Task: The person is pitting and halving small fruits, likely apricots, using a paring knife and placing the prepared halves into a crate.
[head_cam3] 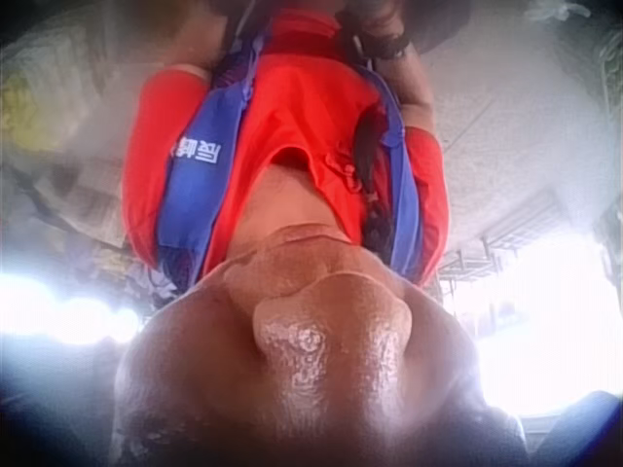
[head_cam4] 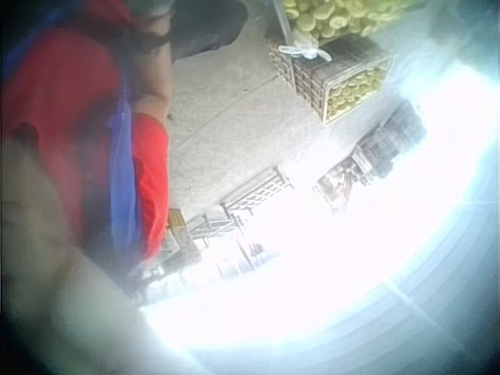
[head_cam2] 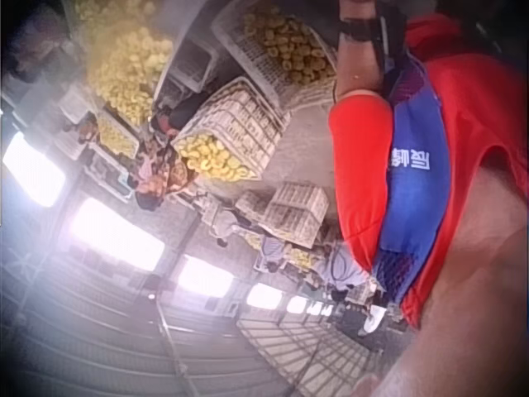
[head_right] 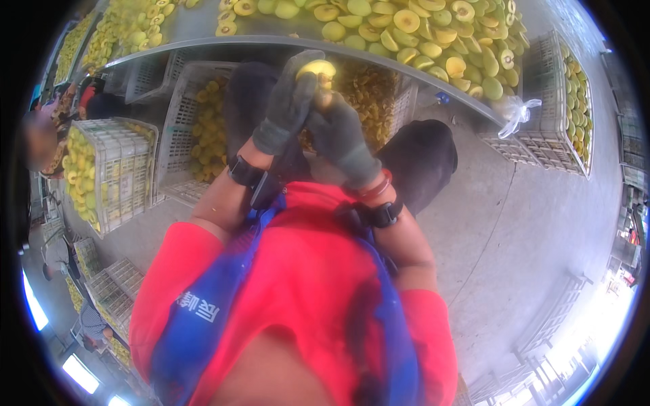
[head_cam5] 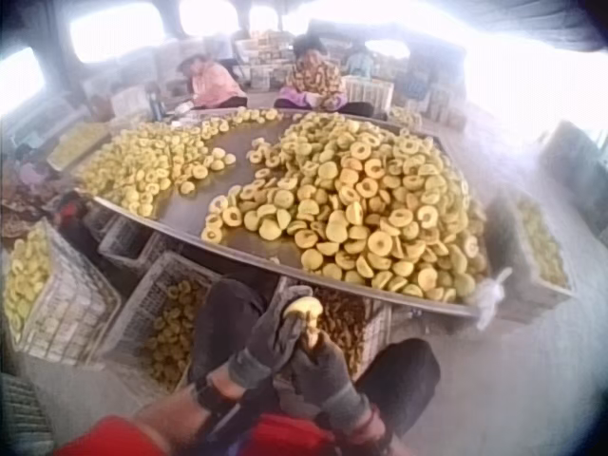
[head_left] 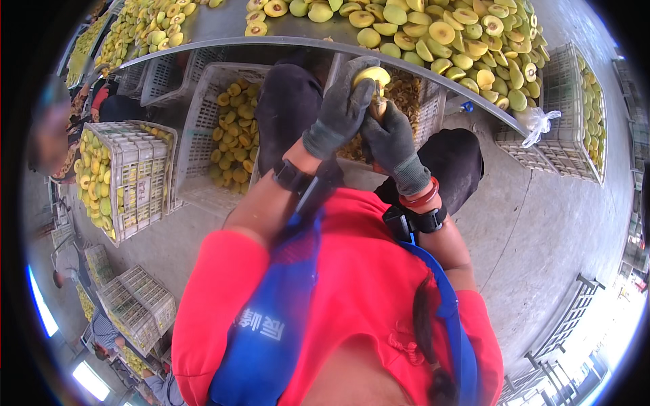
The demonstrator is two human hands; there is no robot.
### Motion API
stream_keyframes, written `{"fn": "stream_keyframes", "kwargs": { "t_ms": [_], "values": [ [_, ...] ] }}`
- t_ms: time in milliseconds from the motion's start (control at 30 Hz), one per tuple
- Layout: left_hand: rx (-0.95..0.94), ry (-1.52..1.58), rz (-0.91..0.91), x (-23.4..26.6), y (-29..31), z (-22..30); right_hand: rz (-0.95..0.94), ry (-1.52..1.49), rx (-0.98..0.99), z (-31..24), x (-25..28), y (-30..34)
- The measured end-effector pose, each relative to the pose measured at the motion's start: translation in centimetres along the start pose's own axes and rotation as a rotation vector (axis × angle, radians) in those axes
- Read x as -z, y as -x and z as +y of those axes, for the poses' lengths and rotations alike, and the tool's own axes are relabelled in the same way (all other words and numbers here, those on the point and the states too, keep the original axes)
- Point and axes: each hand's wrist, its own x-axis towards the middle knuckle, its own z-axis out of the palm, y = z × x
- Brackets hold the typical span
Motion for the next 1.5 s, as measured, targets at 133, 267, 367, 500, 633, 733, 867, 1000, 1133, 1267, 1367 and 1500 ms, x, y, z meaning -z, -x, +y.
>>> {"fn": "stream_keyframes", "kwargs": {
  "t_ms": [133, 267, 367, 500, 633, 733, 867, 1000, 1133, 1267, 1367, 1500],
  "values": [
    [0.02, 0.159, -0.065, 0.9, 0.1, -0.3, -0.275, -0.354, -0.365, -1.2, 1.8, 0.1],
    [0.07, 0.279, -0.231, 1.8, -0.1, -0.8, -0.395, -0.469, -0.454, -2.2, 2.8, 0.4],
    [0.088, 0.27, -0.237, 1.9, -0.6, -0.6, -0.465, -0.549, -0.475, -2.0, 2.9, 0.0],
    [0.24, 0.34, 0.057, 2.5, -1.0, 0.0, -0.365, -0.52, -0.392, -1.1, 2.4, -0.2],
    [0.124, -0.079, 0.247, 7.2, -1.2, -4.3, 0.072, 0.474, 0.137, 2.6, 1.9, -0.6],
    [0.032, -0.582, 0.274, 12.7, -0.6, -6.5, 0.025, 0.789, 0.218, 5.1, 2.3, -0.3],
    [0.149, -0.985, 0.286, 17.4, -1.4, -10.1, 0.048, 0.832, 0.183, 5.8, 2.5, -0.4],
    [0.207, -0.833, 0.298, 18.2, -6.2, -16.0, 0.13, 0.798, 0.115, 6.6, 2.5, -1.2],
    [0.086, -1.101, 0.082, 23.3, -9.9, -29.9, 0.103, 0.76, 0.125, 6.5, 1.5, -1.9],
    [0.45, -0.586, 0.155, 18.4, -14.9, -29.7, 0.135, 0.794, 0.062, 8.0, 2.9, -2.0],
    [0.518, -0.882, 0.034, 22.4, -16.2, -33.3, 0.078, 0.813, 0.017, 9.6, 3.0, -2.0],
    [0.74, -0.293, 0.05, 19.7, -17.6, -31.5, 0.066, 0.813, -0.052, 9.6, 3.0, -2.3]
  ]
}}
